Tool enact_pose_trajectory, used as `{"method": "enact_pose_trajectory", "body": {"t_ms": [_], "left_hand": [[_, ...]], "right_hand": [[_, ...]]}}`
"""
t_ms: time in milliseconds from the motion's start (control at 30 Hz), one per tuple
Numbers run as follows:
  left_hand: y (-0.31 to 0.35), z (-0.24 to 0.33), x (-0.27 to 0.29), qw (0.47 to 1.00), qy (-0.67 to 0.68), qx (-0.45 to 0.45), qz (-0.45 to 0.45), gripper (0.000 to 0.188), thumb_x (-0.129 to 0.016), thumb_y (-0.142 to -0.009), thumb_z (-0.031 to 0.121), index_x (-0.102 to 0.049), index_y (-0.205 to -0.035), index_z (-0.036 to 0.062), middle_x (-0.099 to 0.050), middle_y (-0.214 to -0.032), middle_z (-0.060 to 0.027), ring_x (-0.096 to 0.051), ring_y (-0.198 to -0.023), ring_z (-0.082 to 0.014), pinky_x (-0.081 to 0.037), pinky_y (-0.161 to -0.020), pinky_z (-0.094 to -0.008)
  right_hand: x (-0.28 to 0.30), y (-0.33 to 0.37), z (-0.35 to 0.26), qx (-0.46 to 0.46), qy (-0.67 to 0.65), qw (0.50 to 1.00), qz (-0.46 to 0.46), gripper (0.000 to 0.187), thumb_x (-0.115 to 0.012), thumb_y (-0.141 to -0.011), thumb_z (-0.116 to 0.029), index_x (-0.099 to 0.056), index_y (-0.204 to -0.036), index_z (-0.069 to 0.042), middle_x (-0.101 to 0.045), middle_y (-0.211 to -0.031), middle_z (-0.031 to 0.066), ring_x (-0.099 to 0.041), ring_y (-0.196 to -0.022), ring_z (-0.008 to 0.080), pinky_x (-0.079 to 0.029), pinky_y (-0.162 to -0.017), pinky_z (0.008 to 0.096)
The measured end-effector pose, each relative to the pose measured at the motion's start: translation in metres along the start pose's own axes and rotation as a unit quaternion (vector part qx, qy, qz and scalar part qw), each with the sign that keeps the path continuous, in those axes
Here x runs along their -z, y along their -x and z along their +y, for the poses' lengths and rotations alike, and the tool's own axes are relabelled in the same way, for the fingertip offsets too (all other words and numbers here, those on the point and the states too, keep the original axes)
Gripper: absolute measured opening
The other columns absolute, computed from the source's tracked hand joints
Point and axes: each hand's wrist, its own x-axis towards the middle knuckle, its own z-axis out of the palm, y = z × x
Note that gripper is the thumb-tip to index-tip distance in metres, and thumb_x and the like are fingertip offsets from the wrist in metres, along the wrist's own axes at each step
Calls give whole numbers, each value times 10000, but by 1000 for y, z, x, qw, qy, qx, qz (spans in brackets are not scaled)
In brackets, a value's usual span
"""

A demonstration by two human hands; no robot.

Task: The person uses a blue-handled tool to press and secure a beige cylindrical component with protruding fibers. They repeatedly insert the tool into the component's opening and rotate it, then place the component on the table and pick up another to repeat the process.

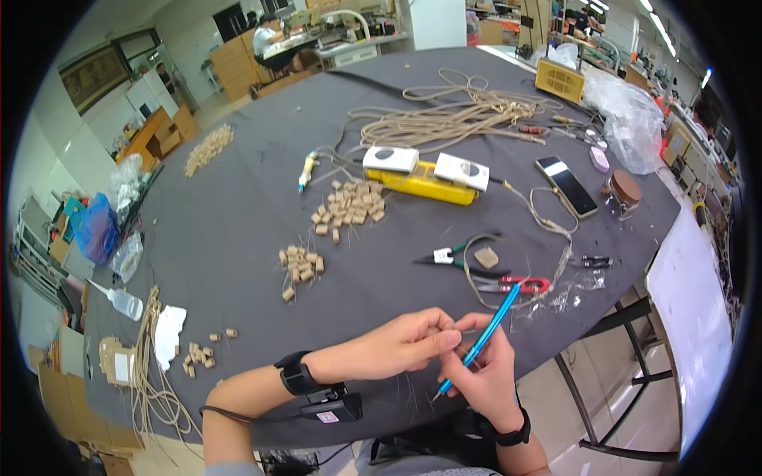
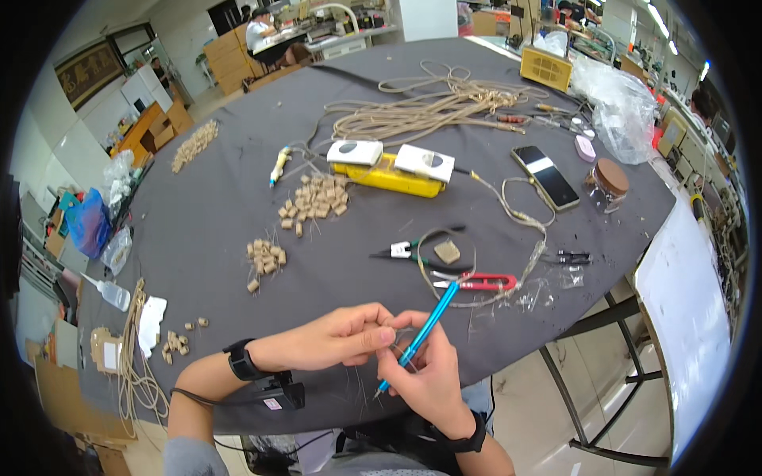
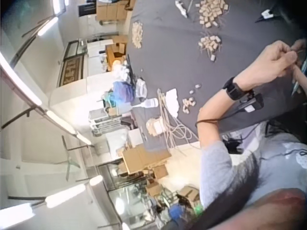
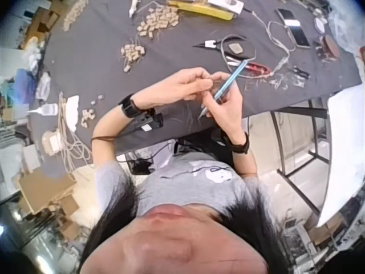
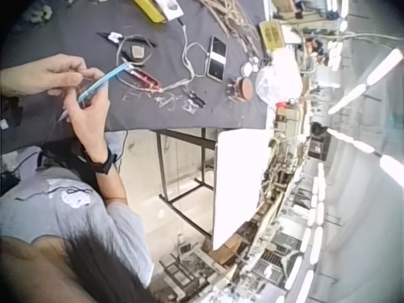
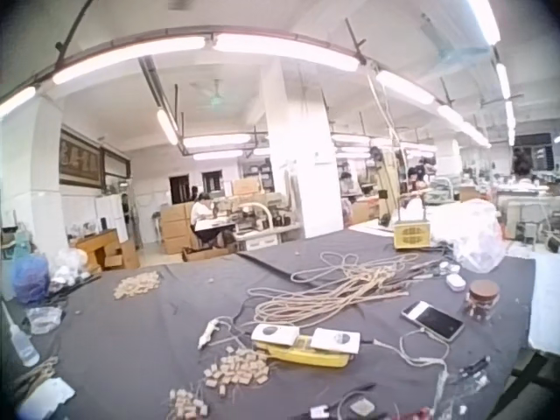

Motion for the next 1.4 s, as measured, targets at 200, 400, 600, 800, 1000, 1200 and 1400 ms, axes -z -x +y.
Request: {"method": "enact_pose_trajectory", "body": {"t_ms": [200, 400, 600, 800, 1000, 1200, 1400], "left_hand": [[16, 9, -15, 999, -13, -37, 37, 302, -410, -846, 284, -418, -988, 18, -411, -660, 29, -331, -535, -26, -271, -455, -168], [31, 18, -25, 996, 66, -44, 30, 424, -369, -842, 364, -427, -1021, -16, -505, -828, -60, -368, -575, -46, -291, -460, -181], [30, 3, -23, 989, 144, 12, 29, 396, -437, -821, 318, -442, -1017, -25, -519, -970, -104, -501, -761, -96, -396, -562, -203], [25, -24, -14, 966, 255, -6, 40, 358, -489, -797, 294, -458, -992, -4, -519, -934, -63, -518, -849, -130, -442, -736, -270], [15, -50, -4, 948, 317, -13, 19, 310, -492, -790, 294, -477, -946, 26, -516, -896, -23, -511, -834, -111, -432, -723, -259], [8, -58, -1, 937, 347, -17, 25, 300, -477, -801, 292, -481, -945, 28, -516, -881, -21, -503, -817, -101, -416, -702, -245], [4, -56, 0, 941, 334, 8, 56, 291, -428, -837, 286, -483, -957, 26, -510, -851, -18, -446, -707, -51, -359, -590, -183]], "right_hand": [[6, 7, -14, 43, 37, 998, -36, 323, -575, -700, 2, -405, -975, 4, -543, -613, 17, -525, -532, 50, -403, -444, 159], [9, 13, -29, 64, -91, 989, -95, 339, -581, -695, 17, -401, -982, 23, -543, -807, 65, -553, -686, 81, -451, -566, 177], [2, 6, -14, 76, -87, 989, -91, 363, -600, -660, 30, -372, -944, 47, -528, -732, 116, -560, -534, 125, -447, -419, 188], [8, -2, -1, -4, -116, 982, -146, 346, -583, -689, 27, -400, -982, 43, -507, -876, 77, -554, -768, 114, -473, -612, 195], [7, -9, 14, -33, -89, 988, -125, 359, -598, -665, 33, -403, -966, 47, -525, -827, 92, -559, -704, 122, -469, -563, 199], [7, -16, 21, 19, 12, 995, -97, 368, -623, -633, 23, -410, -931, 52, -544, -758, 110, -563, -598, 113, -472, -518, 201], [8, -17, 23, 37, 70, 994, -82, 364, -603, -621, 42, -416, -933, 52, -555, -726, 88, -556, -631, 90, -443, -553, 178]]}}
